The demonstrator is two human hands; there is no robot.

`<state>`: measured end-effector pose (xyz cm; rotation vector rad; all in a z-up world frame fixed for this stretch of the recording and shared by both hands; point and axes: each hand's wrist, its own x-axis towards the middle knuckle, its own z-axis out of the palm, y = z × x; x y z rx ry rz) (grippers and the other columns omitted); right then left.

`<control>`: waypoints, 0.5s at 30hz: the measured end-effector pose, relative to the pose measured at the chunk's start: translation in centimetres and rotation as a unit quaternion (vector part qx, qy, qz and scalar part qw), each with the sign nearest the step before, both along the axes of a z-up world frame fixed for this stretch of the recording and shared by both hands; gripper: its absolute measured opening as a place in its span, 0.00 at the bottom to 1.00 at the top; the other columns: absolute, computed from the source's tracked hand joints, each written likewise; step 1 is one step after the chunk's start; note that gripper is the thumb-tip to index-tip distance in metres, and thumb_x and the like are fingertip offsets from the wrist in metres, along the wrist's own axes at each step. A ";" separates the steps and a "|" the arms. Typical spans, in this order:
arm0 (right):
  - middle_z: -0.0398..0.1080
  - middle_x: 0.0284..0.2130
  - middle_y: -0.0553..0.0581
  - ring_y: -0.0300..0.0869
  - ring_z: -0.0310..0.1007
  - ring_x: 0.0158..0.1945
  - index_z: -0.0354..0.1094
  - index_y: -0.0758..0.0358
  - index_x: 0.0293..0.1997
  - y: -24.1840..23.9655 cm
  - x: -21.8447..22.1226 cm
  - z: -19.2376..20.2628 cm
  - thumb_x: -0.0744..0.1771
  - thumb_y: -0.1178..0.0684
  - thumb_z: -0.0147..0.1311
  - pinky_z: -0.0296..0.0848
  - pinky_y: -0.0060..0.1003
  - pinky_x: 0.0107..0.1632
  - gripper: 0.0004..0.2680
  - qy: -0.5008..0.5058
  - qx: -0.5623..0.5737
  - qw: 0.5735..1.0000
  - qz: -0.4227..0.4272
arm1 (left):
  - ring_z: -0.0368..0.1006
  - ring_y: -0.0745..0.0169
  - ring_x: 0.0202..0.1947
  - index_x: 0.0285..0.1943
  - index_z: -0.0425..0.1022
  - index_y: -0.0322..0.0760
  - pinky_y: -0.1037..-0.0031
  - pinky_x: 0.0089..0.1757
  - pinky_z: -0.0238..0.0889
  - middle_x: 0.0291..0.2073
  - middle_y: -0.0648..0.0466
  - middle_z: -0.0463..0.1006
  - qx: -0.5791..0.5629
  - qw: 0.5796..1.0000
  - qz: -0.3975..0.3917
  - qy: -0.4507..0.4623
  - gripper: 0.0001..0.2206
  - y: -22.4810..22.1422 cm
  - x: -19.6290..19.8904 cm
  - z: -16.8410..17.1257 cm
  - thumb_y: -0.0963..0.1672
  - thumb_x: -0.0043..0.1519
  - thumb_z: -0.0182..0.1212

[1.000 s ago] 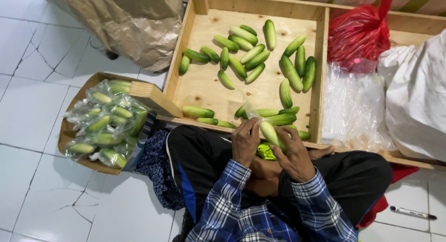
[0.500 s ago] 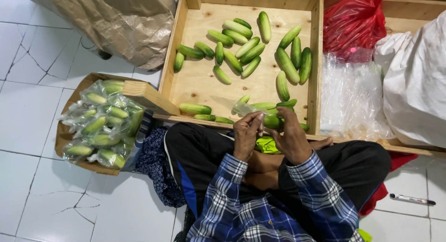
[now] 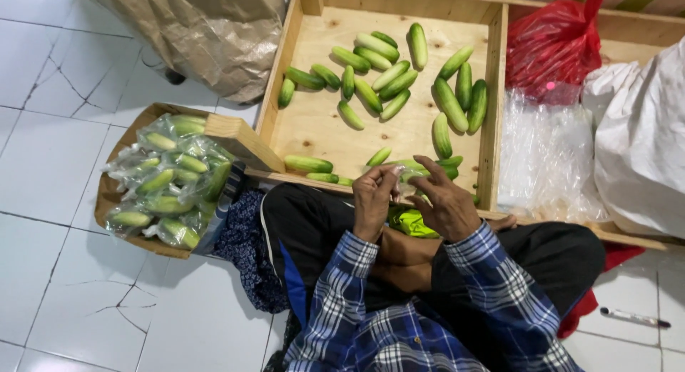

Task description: The person sorts cucumbers by hand from a wooden crate into plastic bags and then places the filled bags into a cardboard box.

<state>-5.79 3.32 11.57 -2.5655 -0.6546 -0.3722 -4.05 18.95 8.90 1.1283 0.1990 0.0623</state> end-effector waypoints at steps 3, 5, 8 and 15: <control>0.70 0.58 0.52 0.58 0.80 0.34 0.71 0.50 0.38 -0.6 1.0 -0.9 0.68 0.54 0.54 0.81 0.51 0.35 0.02 0.036 -0.004 0.999 0.024 | 0.70 0.65 0.12 0.43 0.81 0.23 0.78 0.18 0.63 0.14 0.47 0.71 0.023 1.000 0.007 -0.009 0.07 0.2 0.1 -0.2 0.38 0.62 0.63; 0.71 0.55 0.52 0.56 0.80 0.33 0.70 0.52 0.39 -1.3 1.6 -1.8 0.69 0.54 0.53 0.81 0.48 0.35 0.02 0.026 0.016 0.999 0.024 | 0.70 0.65 0.12 0.45 0.79 0.22 0.78 0.18 0.64 0.14 0.47 0.71 0.043 0.999 0.007 -0.010 0.08 1.0 -0.4 1.9 0.38 0.61 0.62; 0.72 0.52 0.55 0.57 0.79 0.36 0.68 0.53 0.48 -1.2 1.9 -1.8 0.67 0.55 0.53 0.80 0.48 0.37 0.06 0.027 0.036 0.999 0.029 | 0.71 0.63 0.13 0.47 0.78 0.22 0.76 0.19 0.66 0.15 0.46 0.73 0.082 0.997 0.007 -0.009 0.09 1.6 -0.8 3.4 0.37 0.61 0.60; 0.76 0.44 0.57 0.57 0.79 0.32 0.73 0.55 0.48 -1.7 2.4 -1.1 0.69 0.59 0.52 0.80 0.46 0.33 0.06 0.039 0.044 0.997 0.052 | 0.74 0.63 0.14 0.48 0.78 0.24 0.76 0.20 0.70 0.16 0.46 0.76 0.097 0.995 -0.021 -0.028 0.08 3.1 -0.5 3.2 0.38 0.62 0.61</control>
